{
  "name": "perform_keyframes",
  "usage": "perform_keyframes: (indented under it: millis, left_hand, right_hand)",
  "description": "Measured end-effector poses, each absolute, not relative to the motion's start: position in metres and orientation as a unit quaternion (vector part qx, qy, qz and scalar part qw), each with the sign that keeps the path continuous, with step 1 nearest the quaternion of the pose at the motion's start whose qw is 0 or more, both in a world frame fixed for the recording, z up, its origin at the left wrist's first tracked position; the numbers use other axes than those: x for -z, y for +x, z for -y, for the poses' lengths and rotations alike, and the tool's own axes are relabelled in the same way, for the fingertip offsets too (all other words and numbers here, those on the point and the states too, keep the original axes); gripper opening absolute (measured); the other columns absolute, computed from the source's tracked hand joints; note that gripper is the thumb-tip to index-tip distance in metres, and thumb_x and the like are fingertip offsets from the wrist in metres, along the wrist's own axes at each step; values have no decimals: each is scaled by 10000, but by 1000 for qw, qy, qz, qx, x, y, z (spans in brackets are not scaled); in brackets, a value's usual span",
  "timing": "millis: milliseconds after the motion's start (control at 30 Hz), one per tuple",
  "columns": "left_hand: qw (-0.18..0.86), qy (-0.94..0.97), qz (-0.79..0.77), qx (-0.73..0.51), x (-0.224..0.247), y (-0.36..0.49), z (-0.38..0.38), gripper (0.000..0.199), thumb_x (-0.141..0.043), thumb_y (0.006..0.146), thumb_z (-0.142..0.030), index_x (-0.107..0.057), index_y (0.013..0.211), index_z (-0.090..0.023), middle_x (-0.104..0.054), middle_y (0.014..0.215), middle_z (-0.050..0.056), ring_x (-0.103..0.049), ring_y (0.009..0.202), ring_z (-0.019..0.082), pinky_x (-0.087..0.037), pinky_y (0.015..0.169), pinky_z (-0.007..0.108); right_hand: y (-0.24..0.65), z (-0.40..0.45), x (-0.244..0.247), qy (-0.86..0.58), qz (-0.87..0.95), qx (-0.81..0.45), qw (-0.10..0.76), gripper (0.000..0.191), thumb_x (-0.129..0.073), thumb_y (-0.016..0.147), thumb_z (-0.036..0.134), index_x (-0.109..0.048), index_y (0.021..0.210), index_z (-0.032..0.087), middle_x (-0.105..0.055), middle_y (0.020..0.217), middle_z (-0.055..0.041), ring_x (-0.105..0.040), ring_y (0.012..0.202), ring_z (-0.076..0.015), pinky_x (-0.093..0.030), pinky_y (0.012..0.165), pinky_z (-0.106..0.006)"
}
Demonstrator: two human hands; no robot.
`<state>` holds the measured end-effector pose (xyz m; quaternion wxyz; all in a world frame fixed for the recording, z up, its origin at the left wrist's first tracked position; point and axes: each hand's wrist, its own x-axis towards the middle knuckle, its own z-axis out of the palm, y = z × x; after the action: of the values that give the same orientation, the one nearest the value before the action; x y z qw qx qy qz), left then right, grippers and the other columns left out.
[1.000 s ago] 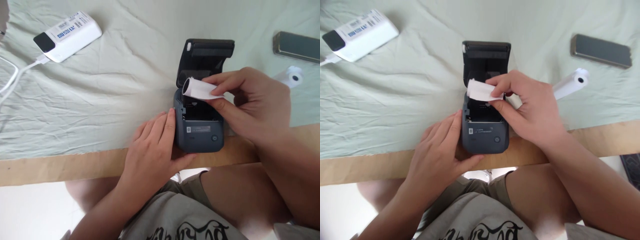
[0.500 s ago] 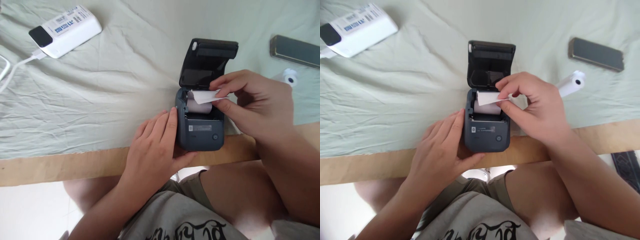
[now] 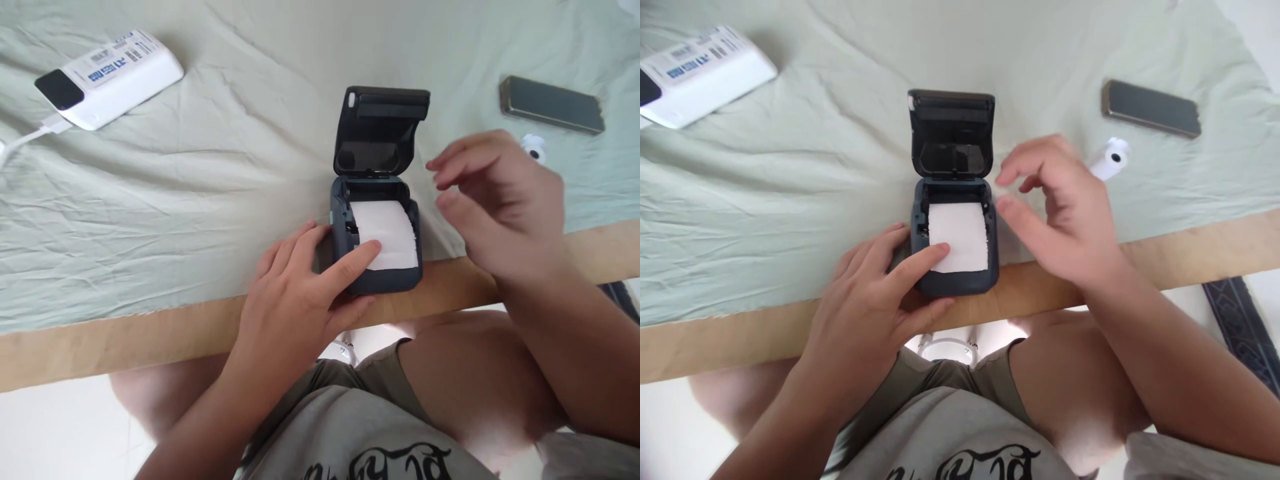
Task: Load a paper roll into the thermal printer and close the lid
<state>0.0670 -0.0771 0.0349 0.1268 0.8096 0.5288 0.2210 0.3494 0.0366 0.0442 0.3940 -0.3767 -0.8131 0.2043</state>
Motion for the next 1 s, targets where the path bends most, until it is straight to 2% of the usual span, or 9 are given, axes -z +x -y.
perform_keyframes:
  millis: [100,167,267,367,467,533,633,767,1000]
  left_hand:
    - [141,809,-527,-217,-35,66,77,518,-785,1212,-385,-662,1711,-449,-709,1701,137,-705,1621,393,-624,1325,637]
    - [143,810,-526,-218,-36,66,77,516,-765,1218,-366,-655,1717,-437,-701,1706,144,-706,1616,388,-625,1324,627]
    - [147,807,-530,-216,-39,67,78,489,-740,1229,-364,-662,1711,-393,-691,1703,181,-693,1636,414,-613,1334,646]
    - [158,803,-536,-208,-42,69,79,474,-723,1232,-341,-664,1701,-370,-683,1708,193,-690,1638,427,-598,1347,659]
    - [157,803,-536,-208,-42,69,80,464,-714,1236,-331,-646,1691,-385,-678,1719,184,-687,1647,418,-600,1342,651]
    - [152,804,-534,-211,-41,68,80,467,-718,1236,-349,-621,1691,-393,-669,1734,185,-684,1654,418,-597,1344,656]
    - [145,803,-535,-219,-39,68,80,576,-718,1233,-391,-517,1773,-377,-679,1740,184,-687,1653,418,-590,1358,646]
    - [142,796,-548,-213,-37,70,78,762,-766,1204,-483,-419,1865,-329,-725,1707,163,-699,1636,406,-583,1376,587]
    - [149,793,-550,-214,-39,70,76,704,-763,1184,-462,-497,1819,-316,-736,1711,153,-718,1603,408,-587,1352,584]
  right_hand:
    - [342,-46,-34,-430,769,-261,394,347,-781,1037,359,-624,1345,331,-732,1696,-53,-750,1573,-253,-686,1107,-440]
    - [335,-52,-33,-433,758,-303,383,437,-765,993,353,-505,1344,331,-654,1808,-47,-740,1591,-243,-661,1193,-460]
    - [327,-61,-36,-406,739,-345,413,419,-715,966,349,-437,1279,328,-782,1567,-27,-806,1411,-218,-669,1182,-450]
    - [327,-61,-39,-412,701,-362,455,262,-643,1014,341,-530,1250,326,-845,1263,-10,-837,1312,-213,-692,1192,-441]
    - [329,-52,-38,-432,721,-346,417,222,-659,1096,424,-671,1284,306,-847,1373,-30,-827,1375,-219,-694,1241,-444]
    - [329,-46,-36,-428,755,-351,352,364,-708,1114,541,-722,1382,295,-828,1464,-44,-828,1334,-230,-717,1188,-450]
    - [329,-43,-34,-421,762,-391,298,509,-755,1104,638,-736,1477,292,-823,1454,-48,-827,1218,-220,-743,1064,-416]
    - [331,-49,-36,-416,759,-413,285,479,-787,1080,582,-739,1468,307,-817,1455,-44,-823,1200,-217,-750,1038,-401]
    - [336,-58,-37,-400,763,-441,253,503,-821,1028,535,-735,1470,313,-793,1476,-47,-803,1216,-222,-740,978,-362]
